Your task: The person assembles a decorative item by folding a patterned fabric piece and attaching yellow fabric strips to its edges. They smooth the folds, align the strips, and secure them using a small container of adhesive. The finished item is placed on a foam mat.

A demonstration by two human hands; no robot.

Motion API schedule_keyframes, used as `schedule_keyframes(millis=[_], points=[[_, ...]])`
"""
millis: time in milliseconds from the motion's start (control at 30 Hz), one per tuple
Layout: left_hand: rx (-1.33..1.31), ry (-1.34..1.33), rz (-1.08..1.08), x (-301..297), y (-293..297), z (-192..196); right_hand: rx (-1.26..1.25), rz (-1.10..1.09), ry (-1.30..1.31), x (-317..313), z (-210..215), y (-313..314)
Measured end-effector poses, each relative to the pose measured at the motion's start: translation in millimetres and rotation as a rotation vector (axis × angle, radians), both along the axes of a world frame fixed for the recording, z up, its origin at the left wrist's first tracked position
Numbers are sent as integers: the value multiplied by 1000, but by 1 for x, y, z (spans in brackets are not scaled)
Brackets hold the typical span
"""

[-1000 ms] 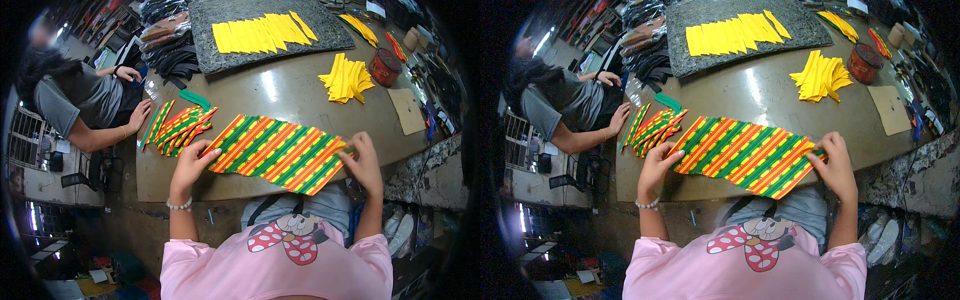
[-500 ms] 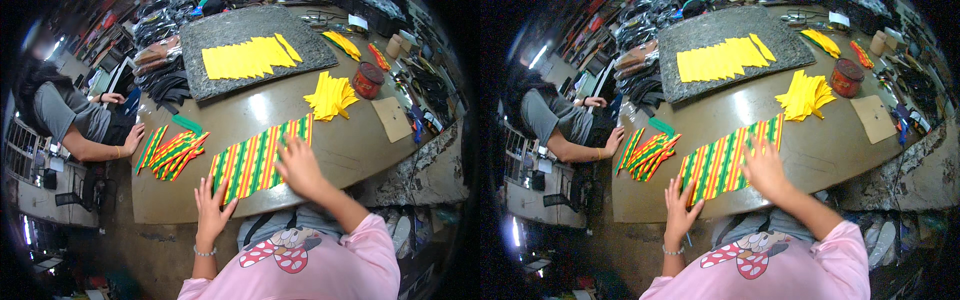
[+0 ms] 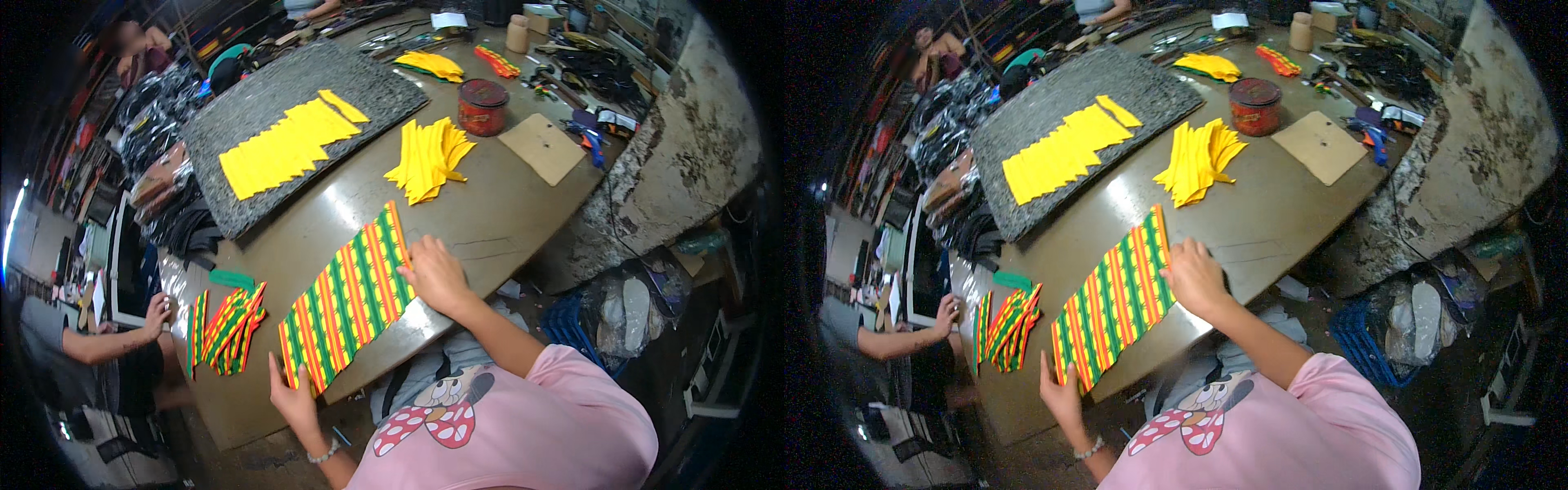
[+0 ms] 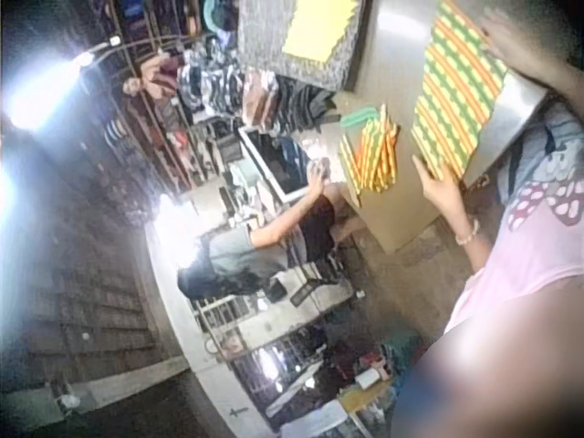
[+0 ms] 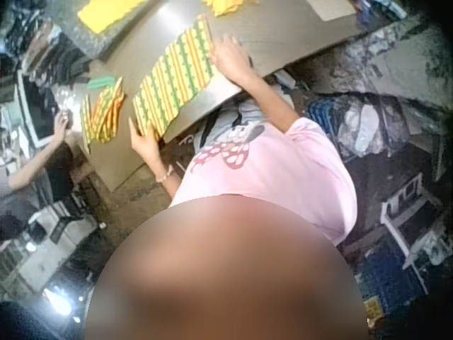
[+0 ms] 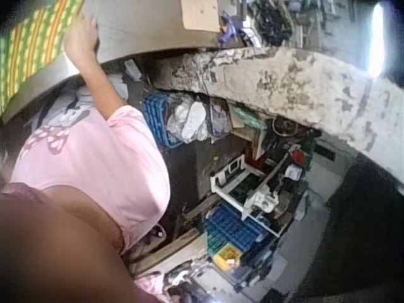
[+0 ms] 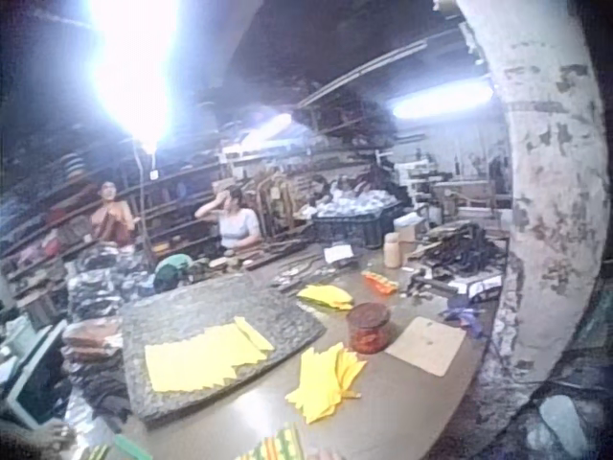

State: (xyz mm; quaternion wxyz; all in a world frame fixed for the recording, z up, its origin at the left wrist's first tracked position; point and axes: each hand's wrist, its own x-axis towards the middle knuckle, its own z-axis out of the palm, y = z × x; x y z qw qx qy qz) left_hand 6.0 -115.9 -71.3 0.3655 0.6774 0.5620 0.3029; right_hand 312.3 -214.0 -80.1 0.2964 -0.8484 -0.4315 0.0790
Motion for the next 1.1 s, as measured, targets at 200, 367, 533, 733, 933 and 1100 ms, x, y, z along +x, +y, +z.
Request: schedule_keyframes(millis=[200,367,533,733,933,1100], points=[[-296,-262,-199,-23,0,26,472,237,708,18,19,13],[43,-310,-442,46,43,63,690,308,738,97,105,13],[517,-485,-692,222,157,223,1296,271,487,215,212,4],[901,-1023,-796,287,105,341,1692,-301,456,401,232,-9],[1168,-218,-781,114,22,183,1573,-832,671,523,75,-29],[444,285,-99,-26,33,74,1193,-1028,635,568,-21,-42]])
